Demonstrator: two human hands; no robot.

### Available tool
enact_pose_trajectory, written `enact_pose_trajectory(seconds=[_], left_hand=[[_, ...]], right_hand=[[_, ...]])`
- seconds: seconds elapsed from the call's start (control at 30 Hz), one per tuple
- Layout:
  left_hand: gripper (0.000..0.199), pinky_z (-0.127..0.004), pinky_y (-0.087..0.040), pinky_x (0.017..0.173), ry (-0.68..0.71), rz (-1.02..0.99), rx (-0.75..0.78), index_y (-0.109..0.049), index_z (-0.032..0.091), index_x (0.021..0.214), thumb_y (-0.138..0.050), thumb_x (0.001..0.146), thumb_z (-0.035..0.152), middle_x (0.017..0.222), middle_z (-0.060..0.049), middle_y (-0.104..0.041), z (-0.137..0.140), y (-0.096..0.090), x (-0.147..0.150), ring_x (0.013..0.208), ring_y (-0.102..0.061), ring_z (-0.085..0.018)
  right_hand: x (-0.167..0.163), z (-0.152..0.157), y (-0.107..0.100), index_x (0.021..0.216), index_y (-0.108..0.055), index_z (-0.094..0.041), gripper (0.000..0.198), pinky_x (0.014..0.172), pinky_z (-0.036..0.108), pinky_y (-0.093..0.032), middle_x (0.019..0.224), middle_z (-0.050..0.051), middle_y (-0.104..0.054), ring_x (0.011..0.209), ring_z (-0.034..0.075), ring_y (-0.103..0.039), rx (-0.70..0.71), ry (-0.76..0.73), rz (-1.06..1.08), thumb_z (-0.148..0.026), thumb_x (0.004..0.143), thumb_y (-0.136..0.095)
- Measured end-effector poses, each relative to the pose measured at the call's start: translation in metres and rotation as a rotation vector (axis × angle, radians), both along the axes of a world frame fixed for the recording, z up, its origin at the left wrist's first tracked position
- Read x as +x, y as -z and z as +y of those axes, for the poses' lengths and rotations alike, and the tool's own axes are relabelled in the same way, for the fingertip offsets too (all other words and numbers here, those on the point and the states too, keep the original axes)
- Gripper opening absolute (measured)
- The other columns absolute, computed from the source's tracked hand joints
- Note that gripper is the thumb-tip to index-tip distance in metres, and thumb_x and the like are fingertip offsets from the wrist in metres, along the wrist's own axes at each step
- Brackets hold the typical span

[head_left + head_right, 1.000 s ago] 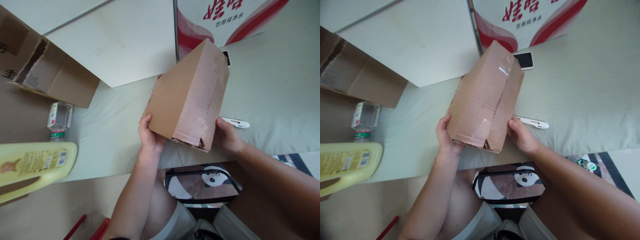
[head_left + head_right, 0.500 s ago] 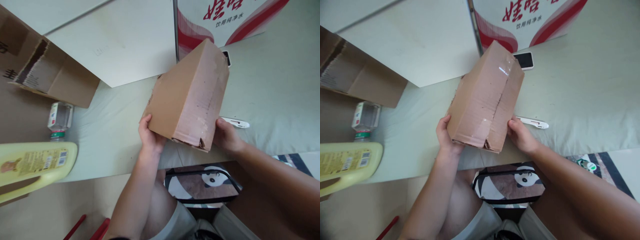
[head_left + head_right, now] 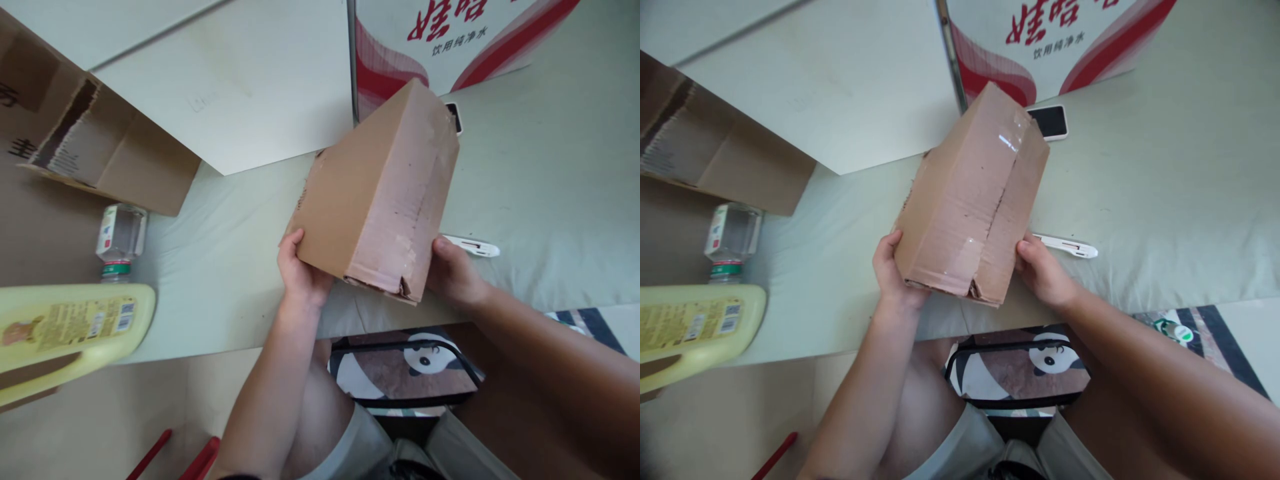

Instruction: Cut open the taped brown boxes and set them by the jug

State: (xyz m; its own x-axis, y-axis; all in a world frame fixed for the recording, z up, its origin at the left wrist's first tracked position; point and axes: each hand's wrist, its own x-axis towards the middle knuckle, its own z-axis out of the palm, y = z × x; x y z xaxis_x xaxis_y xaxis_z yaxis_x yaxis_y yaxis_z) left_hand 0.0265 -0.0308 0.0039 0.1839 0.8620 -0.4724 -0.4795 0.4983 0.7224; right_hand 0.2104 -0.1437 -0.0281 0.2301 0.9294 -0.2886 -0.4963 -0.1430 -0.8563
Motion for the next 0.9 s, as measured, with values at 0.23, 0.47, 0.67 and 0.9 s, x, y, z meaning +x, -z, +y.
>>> enact_pose_trajectory(seconds=[0.23,0.47,0.67,0.9], left_hand=[[0.039,-0.037,-0.056,0.087,0.015,0.019,-0.012,-0.070,0.021,0.107,-0.072,0.074,0.042,0.099,-0.007,-0.077,0.0015,-0.0001,-0.0020,0.105,-0.074,-0.029],[0.035,-0.037,-0.058,0.086,0.012,0.020,-0.032,-0.071,0.021,0.102,-0.072,0.074,0.041,0.097,-0.007,-0.078,0.0013,-0.0018,-0.0020,0.105,-0.074,-0.030],[0.043,-0.038,-0.058,0.085,0.012,0.054,-0.029,-0.070,0.021,0.111,-0.070,0.075,0.045,0.101,-0.008,-0.078,0.0007,-0.0022,-0.0010,0.104,-0.074,-0.030],[0.040,-0.037,-0.058,0.084,0.012,0.013,-0.025,-0.070,0.021,0.108,-0.071,0.075,0.043,0.098,-0.008,-0.077,0.0008,-0.0014,-0.0010,0.101,-0.074,-0.029]], right_hand=[[0.0004,0.0004,0.0014,0.072,-0.060,-0.032,0.044,0.071,0.048,-0.058,0.058,0.000,-0.055,0.067,0.028,-0.064,-0.004,0.013,-0.011,-0.072,0.066,-0.078],[-0.0009,0.0000,-0.0020,0.071,-0.057,-0.031,0.048,0.067,0.044,-0.057,0.060,-0.001,-0.056,0.065,0.025,-0.062,0.001,0.011,-0.016,-0.074,0.065,-0.078],[-0.0027,0.0026,-0.0055,0.076,-0.059,-0.032,0.045,0.077,0.048,-0.059,0.073,0.002,-0.068,0.088,0.031,-0.071,0.024,-0.016,-0.001,-0.073,0.068,-0.076],[-0.0021,0.0022,-0.0040,0.071,-0.060,-0.032,0.051,0.072,0.047,-0.061,0.066,0.000,-0.065,0.069,0.027,-0.067,-0.008,0.017,0.000,-0.077,0.059,-0.081]])
